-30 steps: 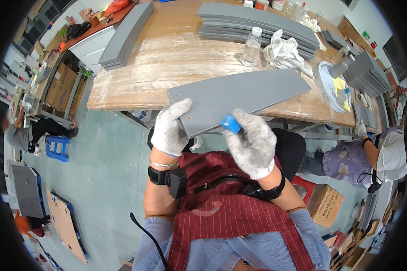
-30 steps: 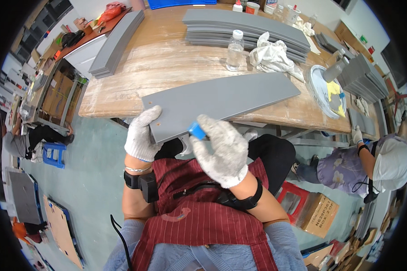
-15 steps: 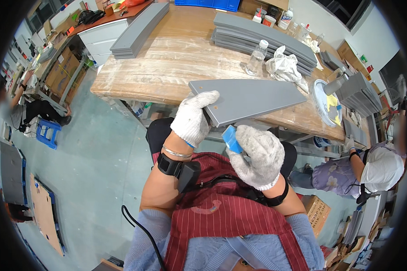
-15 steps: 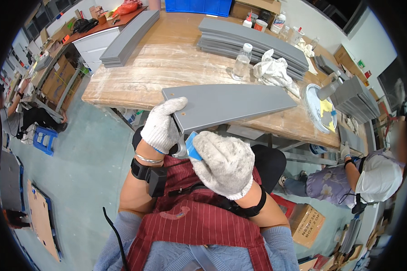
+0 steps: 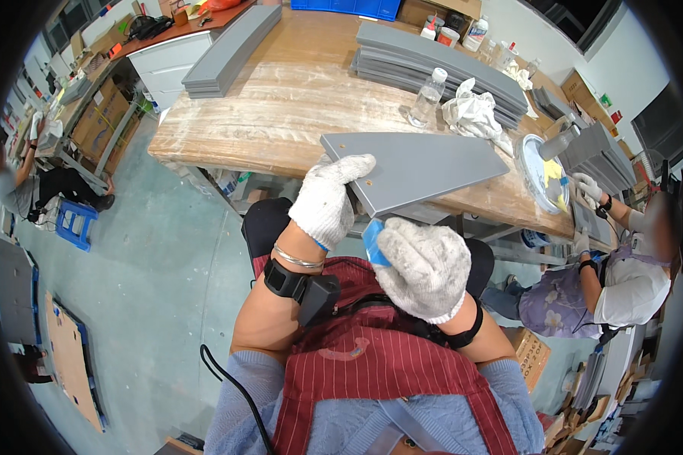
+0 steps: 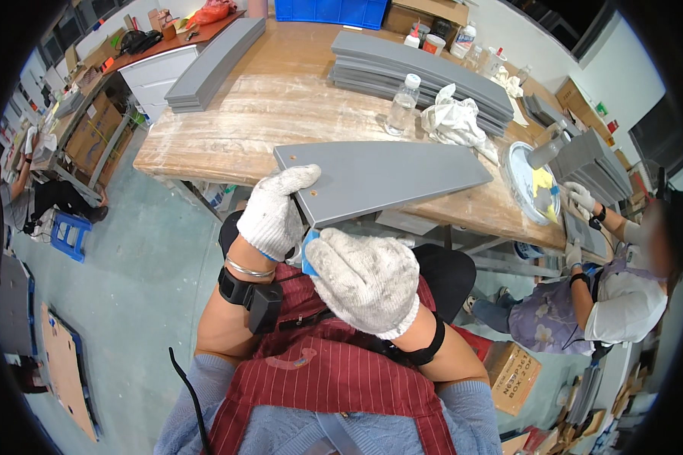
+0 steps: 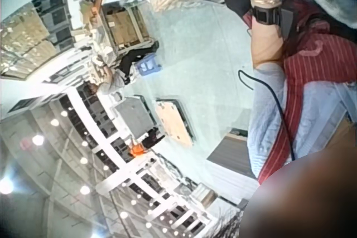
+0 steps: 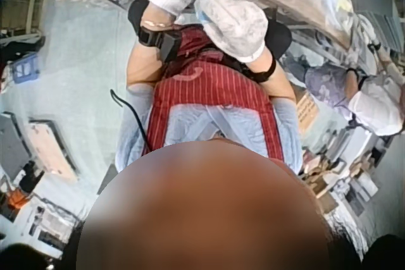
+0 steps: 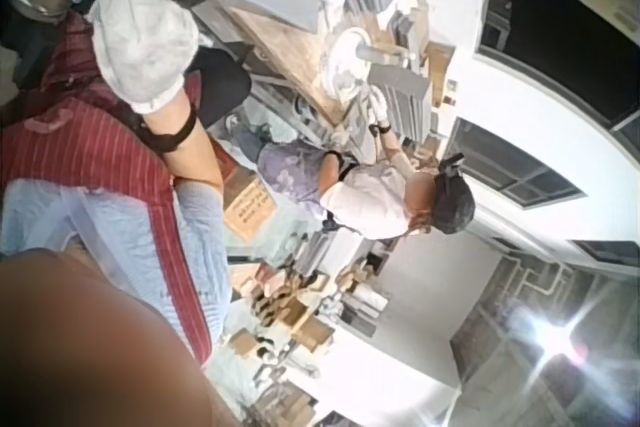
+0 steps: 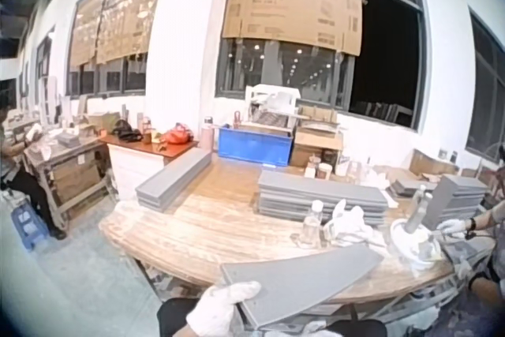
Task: Sanding and wiping down gray furniture panels in a workshop.
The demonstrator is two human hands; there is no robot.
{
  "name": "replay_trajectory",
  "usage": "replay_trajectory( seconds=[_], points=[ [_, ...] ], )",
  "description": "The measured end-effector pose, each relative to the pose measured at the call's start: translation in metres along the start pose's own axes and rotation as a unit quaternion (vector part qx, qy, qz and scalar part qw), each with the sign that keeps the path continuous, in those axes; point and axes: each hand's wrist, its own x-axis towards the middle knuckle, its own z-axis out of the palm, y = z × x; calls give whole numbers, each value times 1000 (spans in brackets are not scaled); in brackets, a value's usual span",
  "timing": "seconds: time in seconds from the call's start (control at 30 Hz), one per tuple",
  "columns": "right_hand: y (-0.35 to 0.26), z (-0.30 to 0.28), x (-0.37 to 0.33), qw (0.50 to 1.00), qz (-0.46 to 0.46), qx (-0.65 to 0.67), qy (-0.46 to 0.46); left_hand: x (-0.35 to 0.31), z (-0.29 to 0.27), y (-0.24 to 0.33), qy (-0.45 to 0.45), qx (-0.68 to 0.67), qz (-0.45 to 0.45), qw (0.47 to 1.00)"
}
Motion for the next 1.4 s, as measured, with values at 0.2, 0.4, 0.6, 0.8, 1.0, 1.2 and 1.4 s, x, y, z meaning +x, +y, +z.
replay_trajectory(
  seconds=[0.2,0.4,0.6,0.8,1.0,1.2,1.4],
  points=[
    [-2,3,1,998,8,2,-65,-3,0,-1,14,19,11,1000],
    [1,-5,-6,1000,25,-7,-12,-4,-1,2,3,24,23,999],
    [24,-33,-24,985,89,3,149,-12,8,18,-37,89,95,991],
    [39,-41,-43,947,198,39,251,-21,17,41,-145,374,151,903],
    [49,-40,-40,871,348,186,292,-24,7,54,-218,688,293,627],
    [60,-30,-30,815,404,325,257,-24,-4,47,-215,755,447,429],
    [53,-16,-18,768,461,413,165,-24,-22,13,65,606,425,669]
  ],
)
